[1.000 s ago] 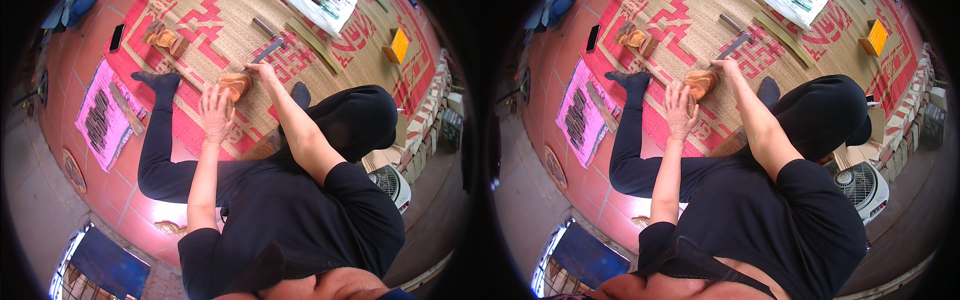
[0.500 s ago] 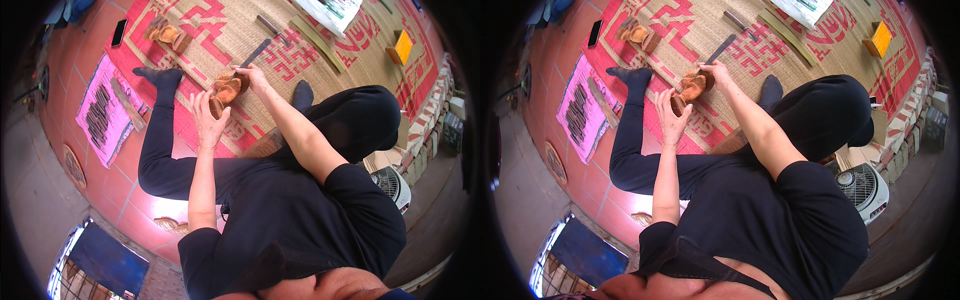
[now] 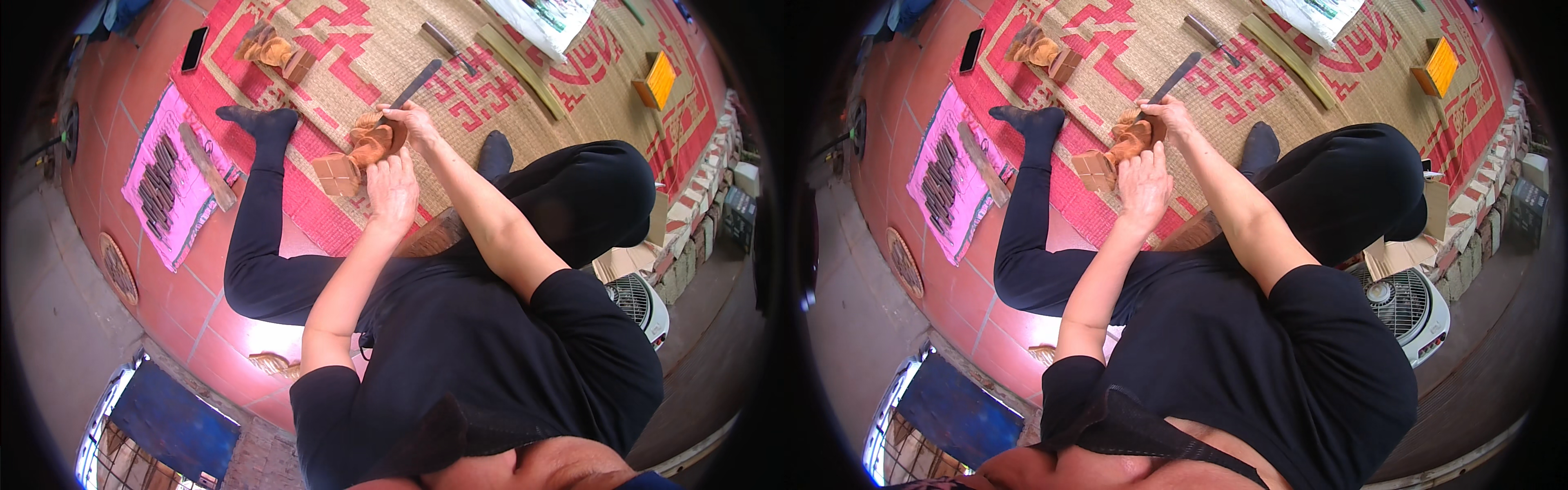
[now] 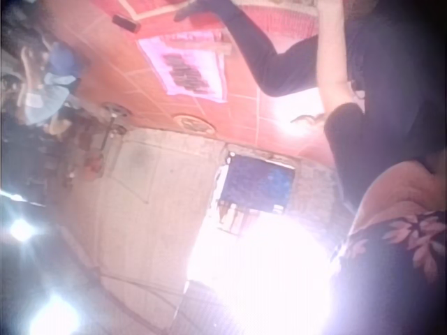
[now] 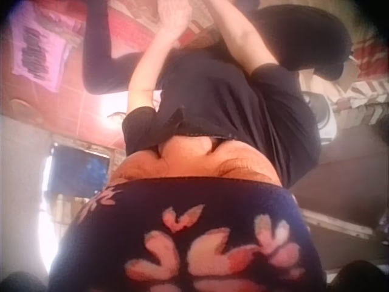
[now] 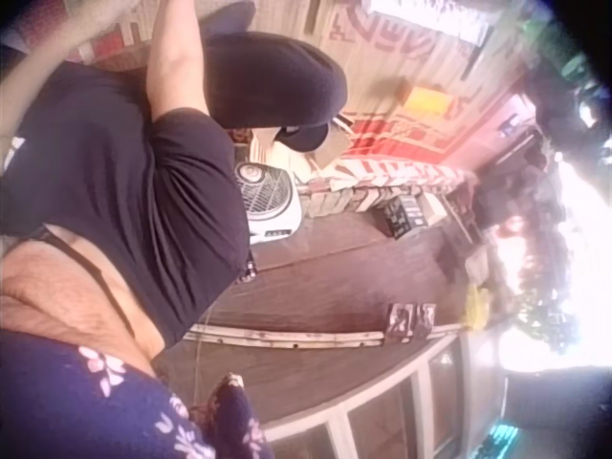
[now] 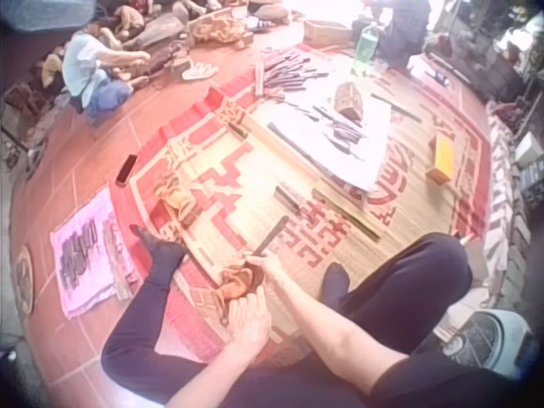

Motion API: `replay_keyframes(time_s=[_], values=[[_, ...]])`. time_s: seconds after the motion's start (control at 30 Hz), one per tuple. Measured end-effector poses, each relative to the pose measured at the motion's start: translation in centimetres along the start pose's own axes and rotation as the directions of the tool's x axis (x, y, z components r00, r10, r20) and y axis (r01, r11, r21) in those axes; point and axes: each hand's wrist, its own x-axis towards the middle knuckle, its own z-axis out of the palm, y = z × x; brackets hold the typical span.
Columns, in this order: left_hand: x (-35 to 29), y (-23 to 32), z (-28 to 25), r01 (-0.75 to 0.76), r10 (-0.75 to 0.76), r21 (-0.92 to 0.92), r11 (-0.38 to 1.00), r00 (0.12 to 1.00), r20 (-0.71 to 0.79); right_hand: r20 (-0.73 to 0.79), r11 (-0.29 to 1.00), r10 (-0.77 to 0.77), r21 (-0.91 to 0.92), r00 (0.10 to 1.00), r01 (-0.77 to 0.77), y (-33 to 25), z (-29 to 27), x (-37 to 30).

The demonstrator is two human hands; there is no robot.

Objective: The person sits on a mat and uses a chisel to carve a small piece of wood held in the left hand. The person repeatedly scrapes and shapes the wood surface, rotating the piece to access different sides.

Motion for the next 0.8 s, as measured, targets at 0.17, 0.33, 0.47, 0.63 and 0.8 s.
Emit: replay_keyframes(time_s=[0.17, 0.33, 0.47, 0.63, 0.8], values=[[1.4, -1.0, 1.8, 0.184, -0.171, -0.235, 0.954, 0.982, 0.075, 0.001, 1.0, -0.015, 0.027, 1.0, 0.015, 0.6, -0.7, 0.6], [1.9, -1.5, 4.1, 0.272, -0.252, -0.344, 0.899, 0.962, 0.103, -0.038, 0.997, -0.021, 0.075, 0.999, 0.024, 0.9, -1.0, 0.9], [2.2, -2.0, 6.4, 0.172, -0.2, -0.26, 0.95, 0.976, -0.083, -0.036, 0.993, 0.009, 0.115, 0.999, -0.005, 1.0, -1.0, 0.7], [1.9, -2.9, 8.0, 0.036, -0.102, -0.215, 0.976, 0.948, -0.301, -0.08, 0.992, 0.03, 0.122, 0.996, -0.02, 0.7, -1.1, 0.2], [1.6, -3.0, 8.0, 0.015, -0.053, -0.153, 0.988, 0.968, -0.245, -0.086, 0.987, 0.052, 0.159, 0.995, -0.038, 1.1, -1.6, 0.6]])
